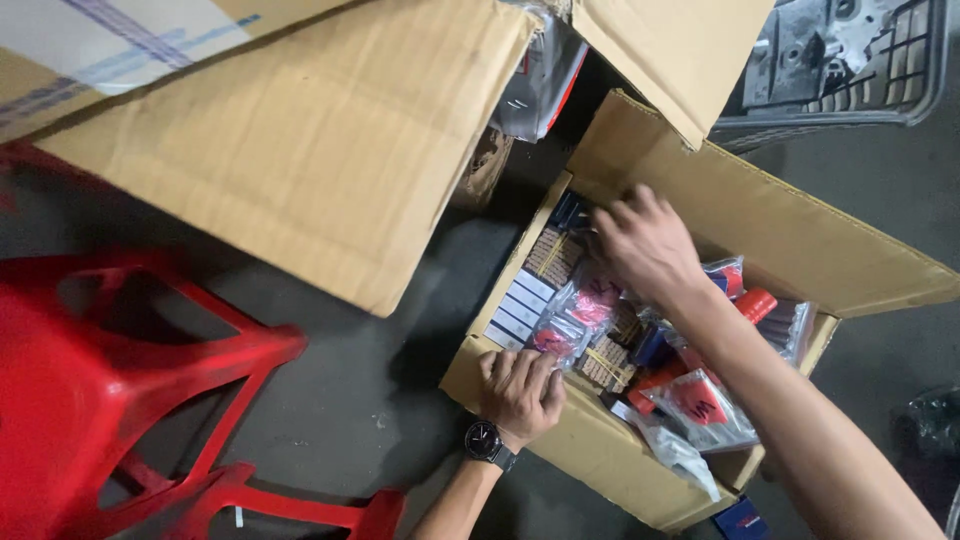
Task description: Organize and sort various motorcycle engine parts and bearings into boxes.
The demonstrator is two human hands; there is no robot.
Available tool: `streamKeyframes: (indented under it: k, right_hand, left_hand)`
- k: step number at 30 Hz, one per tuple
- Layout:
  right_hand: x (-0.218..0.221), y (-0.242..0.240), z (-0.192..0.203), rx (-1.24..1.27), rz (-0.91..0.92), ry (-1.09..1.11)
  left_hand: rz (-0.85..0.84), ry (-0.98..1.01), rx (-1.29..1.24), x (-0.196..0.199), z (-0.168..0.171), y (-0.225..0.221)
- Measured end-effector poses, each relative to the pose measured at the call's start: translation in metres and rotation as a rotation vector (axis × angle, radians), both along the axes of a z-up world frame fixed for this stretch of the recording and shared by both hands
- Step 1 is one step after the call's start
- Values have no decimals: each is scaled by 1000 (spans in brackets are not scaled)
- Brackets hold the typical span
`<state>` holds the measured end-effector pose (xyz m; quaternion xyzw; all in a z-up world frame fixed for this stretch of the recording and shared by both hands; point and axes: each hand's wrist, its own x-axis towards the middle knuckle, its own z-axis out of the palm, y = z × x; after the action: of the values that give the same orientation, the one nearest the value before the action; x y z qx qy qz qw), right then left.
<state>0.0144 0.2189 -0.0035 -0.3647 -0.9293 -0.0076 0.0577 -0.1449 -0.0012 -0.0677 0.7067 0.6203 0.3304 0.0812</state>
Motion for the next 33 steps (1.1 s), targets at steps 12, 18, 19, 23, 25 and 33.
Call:
streamKeyframes:
  k: [12,18,19,23,25,33]
  right_hand:
    - [9,-187,155,-543,-265,764]
    - [14,-212,185,-436,-78,1002]
    - [16,-216,189,-427,-69,1007]
    - [20,-230,204,-400,-61,1043]
    - [22,-235,208,-377,-51,1055]
    - [22,-250,222,-394,-49,1078]
  left_hand:
    - [-161,-648,-146,-13,171,-13]
    - [-134,-563,71,-11,232,-44]
    - [-136,-556,83,-10,239,-47]
    - [-183,-557,131,-6,258,-58]
    - [-207,-567,143,-4,263,-62]
    - [-226,-566,177,-5,279,-76]
